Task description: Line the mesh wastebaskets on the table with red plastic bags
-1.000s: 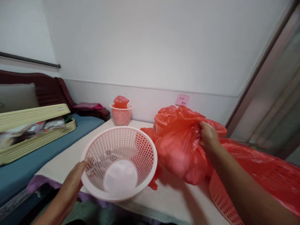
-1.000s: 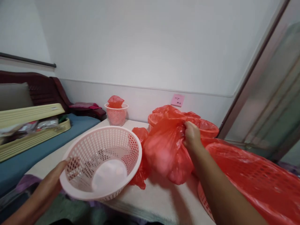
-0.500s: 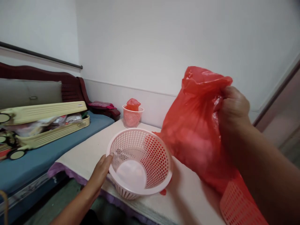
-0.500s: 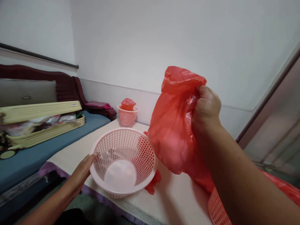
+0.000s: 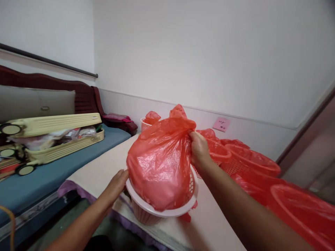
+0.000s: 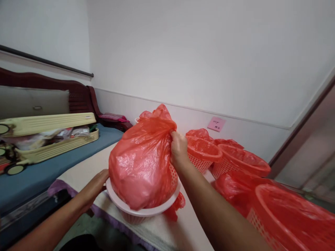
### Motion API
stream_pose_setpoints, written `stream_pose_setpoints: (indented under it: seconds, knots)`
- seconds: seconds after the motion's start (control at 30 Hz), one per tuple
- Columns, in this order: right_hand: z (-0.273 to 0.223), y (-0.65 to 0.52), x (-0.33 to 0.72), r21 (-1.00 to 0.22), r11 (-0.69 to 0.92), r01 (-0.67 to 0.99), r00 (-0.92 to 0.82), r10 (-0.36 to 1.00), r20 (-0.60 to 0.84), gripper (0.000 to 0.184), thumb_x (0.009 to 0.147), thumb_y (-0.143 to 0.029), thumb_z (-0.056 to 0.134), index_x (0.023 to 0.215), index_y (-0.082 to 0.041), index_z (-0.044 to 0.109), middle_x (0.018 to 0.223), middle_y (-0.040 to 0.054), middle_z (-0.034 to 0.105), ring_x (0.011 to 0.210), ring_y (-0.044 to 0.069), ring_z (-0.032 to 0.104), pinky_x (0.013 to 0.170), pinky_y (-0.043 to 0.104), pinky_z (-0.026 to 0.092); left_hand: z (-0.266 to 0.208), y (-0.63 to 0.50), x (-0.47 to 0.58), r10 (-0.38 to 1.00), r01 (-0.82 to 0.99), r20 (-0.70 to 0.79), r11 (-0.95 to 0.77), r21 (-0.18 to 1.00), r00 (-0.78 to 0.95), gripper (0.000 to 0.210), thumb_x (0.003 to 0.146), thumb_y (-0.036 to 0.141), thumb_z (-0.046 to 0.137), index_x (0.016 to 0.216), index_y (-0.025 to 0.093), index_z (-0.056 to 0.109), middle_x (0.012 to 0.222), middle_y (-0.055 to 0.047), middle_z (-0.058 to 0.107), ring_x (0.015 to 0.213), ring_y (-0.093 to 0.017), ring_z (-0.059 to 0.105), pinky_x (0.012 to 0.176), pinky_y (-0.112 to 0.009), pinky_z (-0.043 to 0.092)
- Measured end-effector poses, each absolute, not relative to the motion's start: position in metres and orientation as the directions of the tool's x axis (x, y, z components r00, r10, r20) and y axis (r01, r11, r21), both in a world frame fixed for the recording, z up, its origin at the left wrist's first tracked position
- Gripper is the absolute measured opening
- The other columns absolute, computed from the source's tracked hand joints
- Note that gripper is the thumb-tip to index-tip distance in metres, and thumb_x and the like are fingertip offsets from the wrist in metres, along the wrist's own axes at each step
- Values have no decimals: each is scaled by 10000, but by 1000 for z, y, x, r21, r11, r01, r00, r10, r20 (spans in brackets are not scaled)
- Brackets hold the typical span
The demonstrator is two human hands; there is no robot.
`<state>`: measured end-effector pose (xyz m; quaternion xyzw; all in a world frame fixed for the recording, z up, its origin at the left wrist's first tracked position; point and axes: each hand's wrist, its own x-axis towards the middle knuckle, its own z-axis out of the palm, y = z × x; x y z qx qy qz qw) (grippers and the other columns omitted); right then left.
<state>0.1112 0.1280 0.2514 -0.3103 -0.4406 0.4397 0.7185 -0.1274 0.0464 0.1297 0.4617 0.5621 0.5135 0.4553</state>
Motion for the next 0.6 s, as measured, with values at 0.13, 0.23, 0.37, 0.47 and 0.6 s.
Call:
stream_pose_setpoints:
  seconds: [0.13,0.23,0.37,0.47,0.6]
  knots:
    - [240,128,123,-840,419,-344,253,903,347,83,689,-243,581,653,-211,514,542,-67,536,509,121,506,487,252,422,146,47,-131,934,315,233,-142,938,-271,666,782,576,515,1291,148,469,1354,-167,509,1272,-302,475,1043,-443,386]
    - [239,125,129,-841,464,-279,279,877,391,111,685,-270,587,641,-212,504,567,-71,542,516,107,481,493,236,393,161,41,-114,923,563,381,-292,773,-44,822,727,569,619,1405,184,360,1443,-159,434,1311,-311,438,1075,-444,357]
    - [228,122,125,-861,493,-130,220,860,460,159,701,-306,602,612,-208,513,572,-74,505,539,98,431,511,223,353,175,42,-86,931,820,288,-339,461,223,756,676,529,667,1297,131,503,1304,-216,574,1212,-381,523,1015,-470,388]
    - [209,119,115,-884,466,-32,110,881,461,154,731,-341,570,654,-212,532,610,-60,513,587,117,444,537,232,359,179,55,-76,953,900,143,-301,316,268,560,674,450,636,1137,137,603,1108,-229,673,1014,-413,631,853,-482,465]
    - [176,109,99,-904,416,95,-89,908,409,137,728,-302,528,626,-213,513,615,-55,486,585,114,415,530,228,328,175,77,-73,961,915,29,-271,298,275,302,608,290,639,869,165,726,870,-199,739,846,-413,682,720,-455,496]
